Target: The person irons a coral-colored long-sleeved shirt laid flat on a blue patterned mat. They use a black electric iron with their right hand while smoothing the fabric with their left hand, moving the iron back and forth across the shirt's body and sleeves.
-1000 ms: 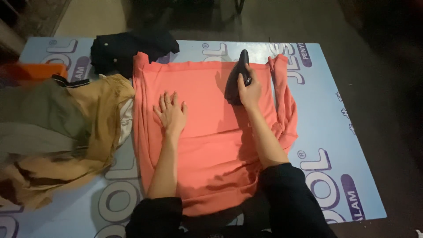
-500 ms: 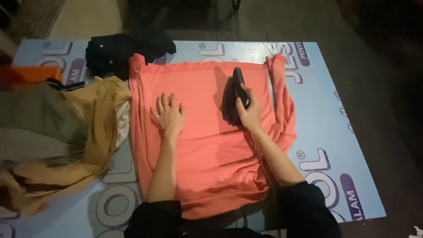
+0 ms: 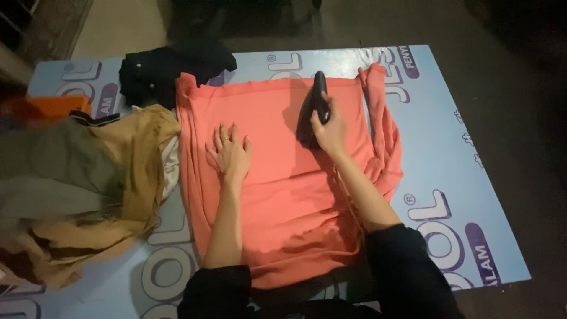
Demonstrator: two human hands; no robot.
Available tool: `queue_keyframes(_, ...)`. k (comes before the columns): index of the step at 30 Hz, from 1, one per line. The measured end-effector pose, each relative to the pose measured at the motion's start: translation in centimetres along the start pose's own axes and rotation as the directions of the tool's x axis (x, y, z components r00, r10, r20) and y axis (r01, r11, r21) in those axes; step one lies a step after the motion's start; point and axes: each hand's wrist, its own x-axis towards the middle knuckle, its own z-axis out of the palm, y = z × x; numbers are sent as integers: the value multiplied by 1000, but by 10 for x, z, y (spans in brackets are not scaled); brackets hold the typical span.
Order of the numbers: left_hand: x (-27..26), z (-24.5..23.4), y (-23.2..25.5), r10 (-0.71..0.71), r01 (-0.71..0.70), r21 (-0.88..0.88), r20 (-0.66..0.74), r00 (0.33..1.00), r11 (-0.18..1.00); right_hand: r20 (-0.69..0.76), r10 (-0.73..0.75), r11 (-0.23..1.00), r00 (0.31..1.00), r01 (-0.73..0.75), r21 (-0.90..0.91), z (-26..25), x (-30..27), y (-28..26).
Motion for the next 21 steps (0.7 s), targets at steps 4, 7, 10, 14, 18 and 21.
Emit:
queue_keyframes(4,0,4,-2,25,-26,-28,-22,999,999,52,-75,997,996,73,35,-23,-38,-1)
queue_keyframes(7,1,10,-6,40,-39,11,-43,998,999,88,-50,998,995,46,43,-36,-53,0)
queue_keyframes(10,2,10,-5,31,-31,5,-41,999,999,88,-126,990,988,119,81,-32,-42,13)
queue_keyframes(14,1,10,-4,11,-11,12,-51,999,1000,2,-168,980,986,167,112,-14,-5,28)
queue_keyframes(18,1,13,-6,30,-27,38,-79,996,999,-93,-65,998,994,64,-7,7,23,25)
queue_keyframes(21,1,15,-6,27,-24,35,-86,996,999,-100,-26,999,995,23,-30,3,15,4)
